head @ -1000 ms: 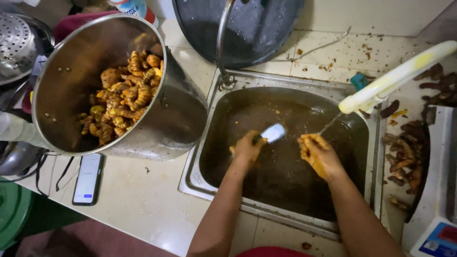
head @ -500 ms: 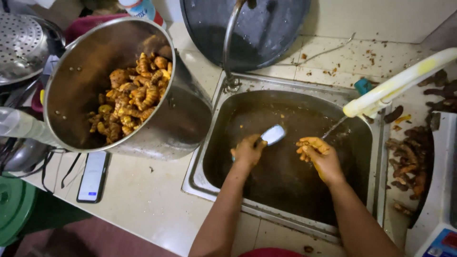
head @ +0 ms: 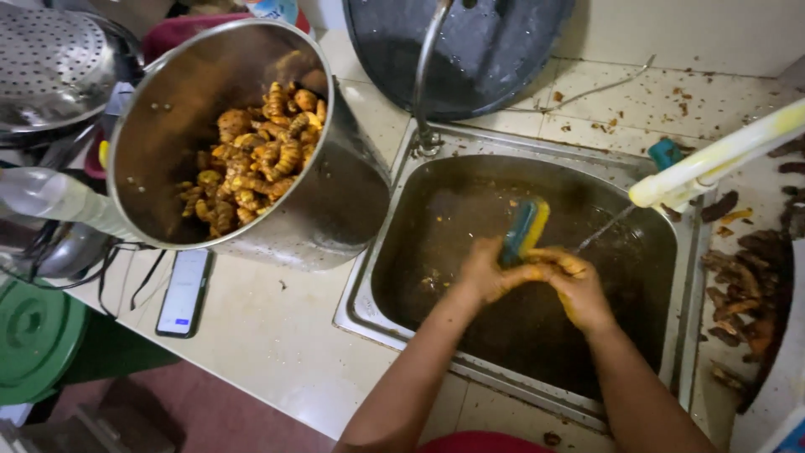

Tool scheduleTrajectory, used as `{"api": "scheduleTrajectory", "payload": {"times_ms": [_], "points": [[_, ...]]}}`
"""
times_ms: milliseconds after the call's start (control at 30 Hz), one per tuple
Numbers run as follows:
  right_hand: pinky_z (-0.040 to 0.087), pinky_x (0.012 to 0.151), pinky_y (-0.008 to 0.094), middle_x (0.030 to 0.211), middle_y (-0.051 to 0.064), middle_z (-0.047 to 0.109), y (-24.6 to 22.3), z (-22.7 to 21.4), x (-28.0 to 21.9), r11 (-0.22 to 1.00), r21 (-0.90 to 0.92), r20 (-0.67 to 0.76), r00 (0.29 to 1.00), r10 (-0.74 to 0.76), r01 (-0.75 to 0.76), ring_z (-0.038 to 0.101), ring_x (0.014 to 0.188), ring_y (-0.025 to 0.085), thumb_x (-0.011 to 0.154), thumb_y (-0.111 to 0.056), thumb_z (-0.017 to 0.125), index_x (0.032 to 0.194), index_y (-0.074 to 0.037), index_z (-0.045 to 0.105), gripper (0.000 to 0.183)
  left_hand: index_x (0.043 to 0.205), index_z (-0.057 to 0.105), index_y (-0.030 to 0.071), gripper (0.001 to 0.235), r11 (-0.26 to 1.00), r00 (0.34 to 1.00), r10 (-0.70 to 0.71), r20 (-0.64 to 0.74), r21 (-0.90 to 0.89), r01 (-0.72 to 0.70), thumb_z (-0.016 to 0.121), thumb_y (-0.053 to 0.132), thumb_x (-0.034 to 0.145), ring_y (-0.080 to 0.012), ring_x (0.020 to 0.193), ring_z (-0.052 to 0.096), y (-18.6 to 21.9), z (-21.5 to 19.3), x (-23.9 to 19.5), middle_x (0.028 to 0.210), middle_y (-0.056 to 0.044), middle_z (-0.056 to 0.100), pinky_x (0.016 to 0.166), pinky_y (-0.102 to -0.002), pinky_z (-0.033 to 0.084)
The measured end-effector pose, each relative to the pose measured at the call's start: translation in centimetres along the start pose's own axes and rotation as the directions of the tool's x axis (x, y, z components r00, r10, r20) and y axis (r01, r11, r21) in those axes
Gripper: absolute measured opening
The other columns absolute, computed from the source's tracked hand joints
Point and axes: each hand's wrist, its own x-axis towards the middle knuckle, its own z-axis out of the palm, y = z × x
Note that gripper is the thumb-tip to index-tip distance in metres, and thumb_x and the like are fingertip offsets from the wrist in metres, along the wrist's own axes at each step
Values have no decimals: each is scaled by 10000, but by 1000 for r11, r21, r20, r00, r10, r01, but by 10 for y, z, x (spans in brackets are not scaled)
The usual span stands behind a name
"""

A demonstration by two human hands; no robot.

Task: Washing and scrubbing turmeric roots in a sink using a brush and running water.

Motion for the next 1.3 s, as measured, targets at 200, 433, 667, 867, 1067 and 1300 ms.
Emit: {"api": "scheduleTrajectory", "payload": {"times_ms": [200,433,667,867,1067,1300], "points": [[562,836,390,956,175,693,8,4,-8,908,369,188,973,134,-196,685,839,245,874,99,670,1088,60,697,220,1304,592,170,491,976,987,-133,87,182,115,665,405,879,-382,1080,696,12,-18,-28,1099,-167,717,871,-525,573],[475,1065,493,1135,167,741,119,-62,26,805,-593,-12,1000,26,-28,659,1177,362,918,-254,780,1165,-108,754,288,1236,620,199,554,795,888,414,-203,555,-244,774,223,705,-341,913,686,160,-211,-109,1097,-89,625,766,-467,574],[323,1195,472,1433,-108,595,185,-63,16,-10,-990,103,781,616,138,528,1396,216,934,-545,440,1340,-450,586,442,1400,551,213,744,689,684,532,-499,725,-7,662,-70,722,-362,1258,567,181,-364,-136,1425,-123,517,816,-504,587],[488,893,412,1215,165,651,156,-39,-4,444,-864,230,596,769,-238,645,1083,332,954,-580,530,1301,-121,620,582,1146,696,32,536,846,634,521,-571,447,-292,693,-119,631,-494,1034,659,131,-292,-161,1041,-237,697,917,-534,535],[481,515,423,804,259,690,91,-14,-29,533,-560,373,381,846,-634,668,656,387,918,-539,658,1031,34,744,590,1003,792,250,356,997,898,15,-439,69,17,805,125,670,-252,872,756,63,-197,-144,841,22,776,759,-362,594],[332,360,266,769,138,555,57,-18,-2,565,92,606,496,622,-820,407,462,170,989,-752,400,1069,-153,621,643,1062,780,354,382,971,949,-232,-214,-109,213,729,197,717,-190,912,748,27,-151,-112,875,76,771,774,-330,559]]}}
